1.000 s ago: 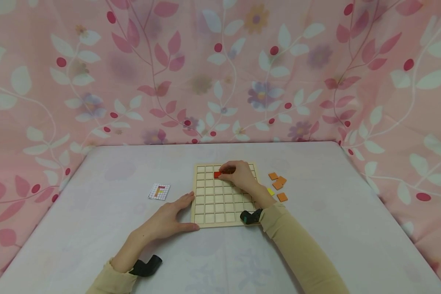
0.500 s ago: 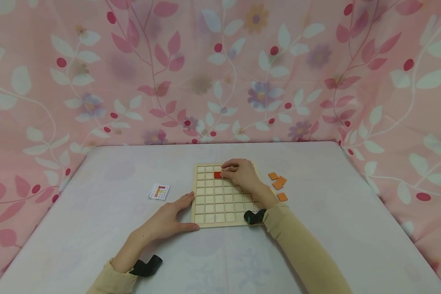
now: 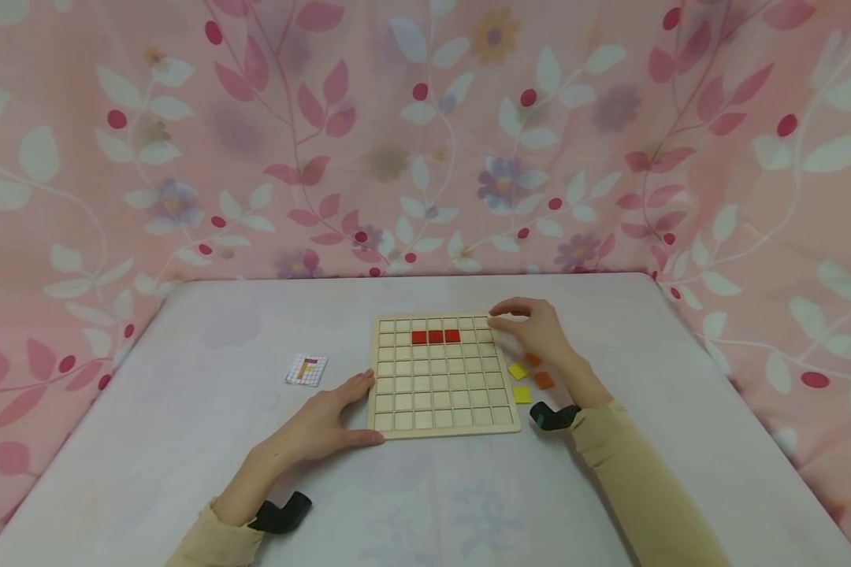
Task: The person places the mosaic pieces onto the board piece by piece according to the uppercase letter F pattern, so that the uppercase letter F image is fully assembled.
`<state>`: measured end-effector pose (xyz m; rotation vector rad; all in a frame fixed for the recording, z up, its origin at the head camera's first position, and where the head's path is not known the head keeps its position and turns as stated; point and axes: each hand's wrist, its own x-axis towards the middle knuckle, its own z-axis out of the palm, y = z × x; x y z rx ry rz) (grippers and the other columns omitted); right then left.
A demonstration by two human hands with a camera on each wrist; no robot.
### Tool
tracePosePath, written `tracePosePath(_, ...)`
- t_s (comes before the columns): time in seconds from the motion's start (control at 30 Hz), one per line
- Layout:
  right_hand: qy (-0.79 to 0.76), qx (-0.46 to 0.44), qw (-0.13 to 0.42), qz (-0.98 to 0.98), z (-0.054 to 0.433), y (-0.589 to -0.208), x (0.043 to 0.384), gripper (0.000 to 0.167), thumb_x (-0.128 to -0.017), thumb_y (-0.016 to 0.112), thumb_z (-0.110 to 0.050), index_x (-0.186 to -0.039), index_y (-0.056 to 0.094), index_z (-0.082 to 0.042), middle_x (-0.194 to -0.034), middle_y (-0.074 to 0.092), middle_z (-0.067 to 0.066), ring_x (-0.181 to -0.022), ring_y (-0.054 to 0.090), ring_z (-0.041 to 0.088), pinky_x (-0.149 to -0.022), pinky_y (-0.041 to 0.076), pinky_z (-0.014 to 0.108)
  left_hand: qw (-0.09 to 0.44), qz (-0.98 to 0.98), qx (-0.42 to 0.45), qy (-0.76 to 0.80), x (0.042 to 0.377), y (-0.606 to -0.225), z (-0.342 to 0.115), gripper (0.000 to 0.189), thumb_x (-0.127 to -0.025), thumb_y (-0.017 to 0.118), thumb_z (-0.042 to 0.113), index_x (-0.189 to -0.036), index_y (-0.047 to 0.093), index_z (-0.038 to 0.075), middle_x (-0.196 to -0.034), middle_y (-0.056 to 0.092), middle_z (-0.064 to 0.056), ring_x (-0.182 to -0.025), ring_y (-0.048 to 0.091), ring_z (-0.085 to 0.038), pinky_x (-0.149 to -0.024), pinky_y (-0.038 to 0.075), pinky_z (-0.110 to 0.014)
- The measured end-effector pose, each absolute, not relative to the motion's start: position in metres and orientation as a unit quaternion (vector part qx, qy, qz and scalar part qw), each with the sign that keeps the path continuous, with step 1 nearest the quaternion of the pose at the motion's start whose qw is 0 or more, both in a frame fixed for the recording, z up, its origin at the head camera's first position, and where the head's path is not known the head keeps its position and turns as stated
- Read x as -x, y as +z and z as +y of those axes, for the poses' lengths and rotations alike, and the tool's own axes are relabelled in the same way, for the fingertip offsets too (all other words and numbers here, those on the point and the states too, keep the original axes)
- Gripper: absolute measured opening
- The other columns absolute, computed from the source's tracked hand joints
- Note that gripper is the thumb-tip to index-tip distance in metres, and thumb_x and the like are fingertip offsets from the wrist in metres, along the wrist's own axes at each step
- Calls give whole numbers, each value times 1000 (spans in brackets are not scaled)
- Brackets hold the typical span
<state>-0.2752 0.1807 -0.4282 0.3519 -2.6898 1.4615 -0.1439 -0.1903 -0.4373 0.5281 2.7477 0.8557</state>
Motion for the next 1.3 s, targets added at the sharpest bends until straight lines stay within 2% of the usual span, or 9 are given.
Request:
tracePosePath(0.13, 463, -88, 23, -882, 204, -430, 271, 29, -88, 77, -37, -109, 76, -17, -118, 71, 3, -125, 55, 28, -103, 47, 52, 109, 934, -179, 290, 144, -437, -190, 99, -78, 79, 56, -156, 35, 13, -163, 30, 3, -151, 28, -23, -119, 31, -47)
tracePosePath(0.23, 457, -86, 32, -885, 219, -432, 269, 29, -89, 77, -35, -110, 75, -15, -117, 72, 6, -124, 55, 29, -107, 43, 52, 110, 933, -182, 289, 144, -437, -190, 99, -78, 79, 56, -156, 35, 12, -163, 30, 2, -151, 27, -24, -119, 31, -48)
tracePosePath(0.4, 453, -82, 43, -886, 236, -436, 267, 30, -90, 76, -32, -112, 74, -12, -117, 71, 9, -122, 57, 31, -107, 43, 52, 107, 934, -182, 289, 144, -437, -190, 99, -78, 80, 56, -156, 35, 12, -163, 30, 2, -151, 28, -24, -119, 31, -47)
tracePosePath(0.57, 456, -62, 38, -887, 243, -443, 265, 30, -92, 74, -32, -114, 74, -11, -116, 72, 9, -113, 60, 25, -98, 49, 40, 105, 933, -185, 291, 143, -437, -191, 99, -78, 79, 57, -156, 36, 13, -163, 30, 2, -151, 27, -23, -119, 30, -48)
tracePosePath(0.63, 457, -61, 35, -887, 244, -447, 264, 29, -92, 74, -30, -113, 74, -11, -115, 72, 9, -108, 60, 23, -93, 49, 33, 104, 933, -185, 292, 143, -437, -191, 99, -78, 79, 57, -156, 36, 13, -163, 30, 3, -151, 27, -23, -119, 30, -48)
tracePosePath(0.73, 453, -60, 30, -889, 244, -452, 264, 28, -91, 74, -29, -113, 74, -11, -113, 72, 8, -108, 60, 21, -92, 48, 29, 103, 933, -184, 292, 143, -437, -191, 99, -78, 79, 56, -156, 36, 13, -163, 30, 3, -151, 27, -23, -119, 31, -47)
tracePosePath(0.97, 455, -66, 23, -888, 245, -459, 264, 31, -89, 77, -29, -113, 73, -10, -115, 71, 10, -115, 58, 26, -101, 46, 44, 108, 934, -180, 289, 144, -437, -189, 98, -79, 79, 56, -156, 35, 14, -163, 30, 3, -151, 27, -22, -120, 30, -47)
tracePosePath(1.3, 472, -87, 15, -877, 240, -459, 262, 32, -86, 81, -24, -113, 73, -9, -117, 71, 10, -117, 60, 26, -103, 44, 43, 101, 935, -182, 287, 143, -437, -190, 99, -78, 80, 55, -156, 36, 13, -163, 31, 3, -151, 28, -22, -119, 31, -47)
